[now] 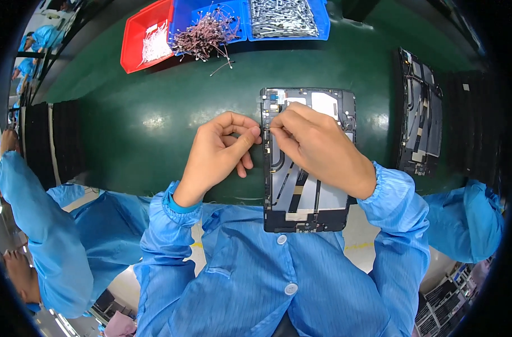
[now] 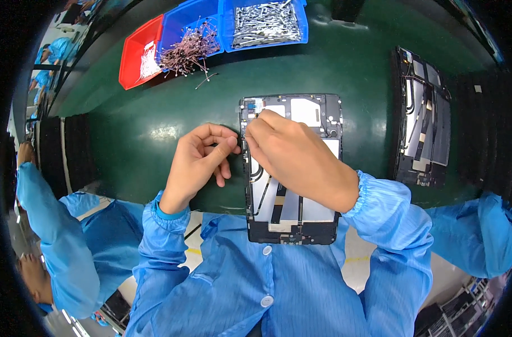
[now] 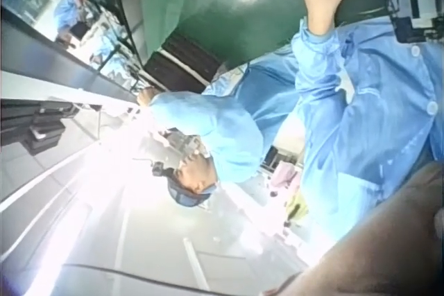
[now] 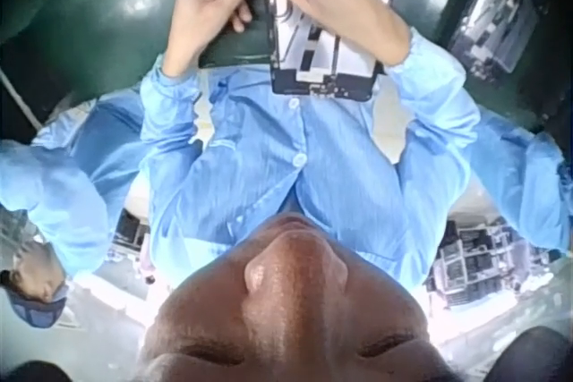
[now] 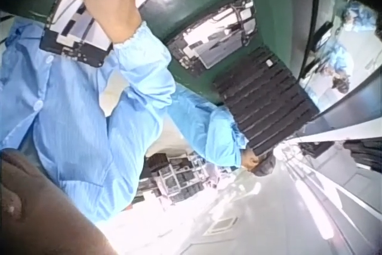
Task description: The person assembles a tablet device by hand, attaching internal small components and ribbon cables to a tablet chassis, then securing them within a plastic frame.
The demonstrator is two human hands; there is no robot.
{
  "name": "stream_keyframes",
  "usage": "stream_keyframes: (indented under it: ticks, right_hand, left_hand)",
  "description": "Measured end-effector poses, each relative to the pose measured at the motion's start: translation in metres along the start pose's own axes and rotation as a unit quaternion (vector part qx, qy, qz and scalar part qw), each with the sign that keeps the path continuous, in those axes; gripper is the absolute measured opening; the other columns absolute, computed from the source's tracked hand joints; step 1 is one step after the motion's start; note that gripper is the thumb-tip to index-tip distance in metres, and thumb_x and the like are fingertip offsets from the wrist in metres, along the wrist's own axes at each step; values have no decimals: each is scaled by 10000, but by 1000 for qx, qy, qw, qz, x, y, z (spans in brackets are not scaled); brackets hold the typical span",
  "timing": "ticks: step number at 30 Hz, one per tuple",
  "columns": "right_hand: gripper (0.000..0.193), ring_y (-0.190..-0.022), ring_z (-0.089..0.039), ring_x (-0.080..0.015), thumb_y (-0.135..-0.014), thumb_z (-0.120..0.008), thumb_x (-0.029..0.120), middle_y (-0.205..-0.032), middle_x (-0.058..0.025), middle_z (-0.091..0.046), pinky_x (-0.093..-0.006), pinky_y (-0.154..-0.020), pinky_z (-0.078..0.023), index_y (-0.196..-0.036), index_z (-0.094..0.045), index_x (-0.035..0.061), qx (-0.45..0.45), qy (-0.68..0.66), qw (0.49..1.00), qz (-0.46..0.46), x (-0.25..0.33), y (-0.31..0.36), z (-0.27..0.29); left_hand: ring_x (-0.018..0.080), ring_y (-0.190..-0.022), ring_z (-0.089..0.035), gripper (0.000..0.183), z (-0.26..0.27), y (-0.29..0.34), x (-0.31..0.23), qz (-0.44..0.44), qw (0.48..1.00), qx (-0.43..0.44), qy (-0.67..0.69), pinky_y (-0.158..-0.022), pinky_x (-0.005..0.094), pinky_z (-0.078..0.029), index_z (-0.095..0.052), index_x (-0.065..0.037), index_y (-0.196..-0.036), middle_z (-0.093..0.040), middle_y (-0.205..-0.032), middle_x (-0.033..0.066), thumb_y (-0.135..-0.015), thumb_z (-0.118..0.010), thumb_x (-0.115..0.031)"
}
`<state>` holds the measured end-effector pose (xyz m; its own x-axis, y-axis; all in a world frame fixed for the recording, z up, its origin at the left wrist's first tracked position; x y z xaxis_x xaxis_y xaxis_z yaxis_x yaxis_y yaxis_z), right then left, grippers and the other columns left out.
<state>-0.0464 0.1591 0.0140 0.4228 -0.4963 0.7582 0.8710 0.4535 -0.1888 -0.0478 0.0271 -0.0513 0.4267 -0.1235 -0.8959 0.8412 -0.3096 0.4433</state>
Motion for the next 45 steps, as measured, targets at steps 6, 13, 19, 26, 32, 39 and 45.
stream_keyframes:
  ticks: [6, 13, 19, 26, 32, 39, 45]
  right_hand:
    - [128, -638, -619, -367, -861, -632, 62, -797, -166, -543, -429, -551, -500, -842, -555, -39, -15, 15, 1000, 22, 2, -1, 1]
    - [116, -667, -635, -352, -853, -624, 50, -836, -161, -553, -422, -569, -526, -836, -552, -39, 1, 21, 999, 27, 1, -1, -2]
    - [118, -679, -637, -356, -841, -627, 43, -845, -167, -552, -423, -575, -531, -839, -549, -45, 15, 22, 999, 24, -2, -1, -3]
    - [112, -683, -641, -355, -817, -625, 21, -840, -172, -556, -413, -580, -538, -843, -550, -57, 5, 18, 999, 29, -3, 0, -4]
    - [102, -691, -644, -346, -807, -615, 12, -840, -175, -562, -405, -593, -543, -847, -556, -61, 4, 22, 999, 35, -4, 2, -5]
    - [99, -706, -645, -351, -818, -614, 21, -837, -175, -564, -416, -597, -540, -844, -559, -57, 8, 23, 999, 32, -2, -1, -4]
    - [122, -660, -632, -372, -848, -612, 44, -797, -173, -556, -431, -572, -530, -820, -540, -50, -5, -3, 1000, 10, 2, 4, 5]
  left_hand:
    - [101, -552, -615, 140, -2, -4, -3, 8, 1000, 14, -21, -421, 226, -494, -584, 62, -1019, -646, -874, 107, -929, -607, -42]
    - [104, -546, -617, 113, -3, -7, -4, 12, 999, 17, -37, -421, 222, -489, -589, 65, -977, -636, -855, 107, -919, -615, -28]
    - [105, -541, -616, 104, -4, -9, -6, 24, 998, 11, -49, -419, 222, -486, -591, 66, -957, -634, -846, 107, -913, -621, -23]
    - [116, -536, -628, 68, -4, -9, -6, 33, 998, 2, -57, -417, 225, -488, -598, 62, -924, -636, -822, 103, -890, -614, 6]
    - [124, -538, -637, 52, -4, -11, -4, 40, 997, -6, -59, -420, 228, -493, -601, 60, -906, -638, -813, 102, -868, -605, 24]
    - [138, -549, -652, 54, -3, -10, -7, 36, 997, -24, -58, -448, 235, -519, -591, 59, -885, -637, -808, 103, -846, -609, 27]
    - [142, -550, -657, 78, -6, -11, -7, 26, 998, -31, -53, -449, 240, -526, -581, 59, -895, -638, -800, 104, -841, -620, 20]
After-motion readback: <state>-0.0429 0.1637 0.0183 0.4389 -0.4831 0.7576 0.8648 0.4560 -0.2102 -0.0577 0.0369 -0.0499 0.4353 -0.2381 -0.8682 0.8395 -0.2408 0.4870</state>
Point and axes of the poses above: each hand's wrist, its own y-axis away from the middle knuckle, its own z-axis out of the back of the hand, x = y × z, the point moved 10 cm from there along -y, towards the middle knuckle
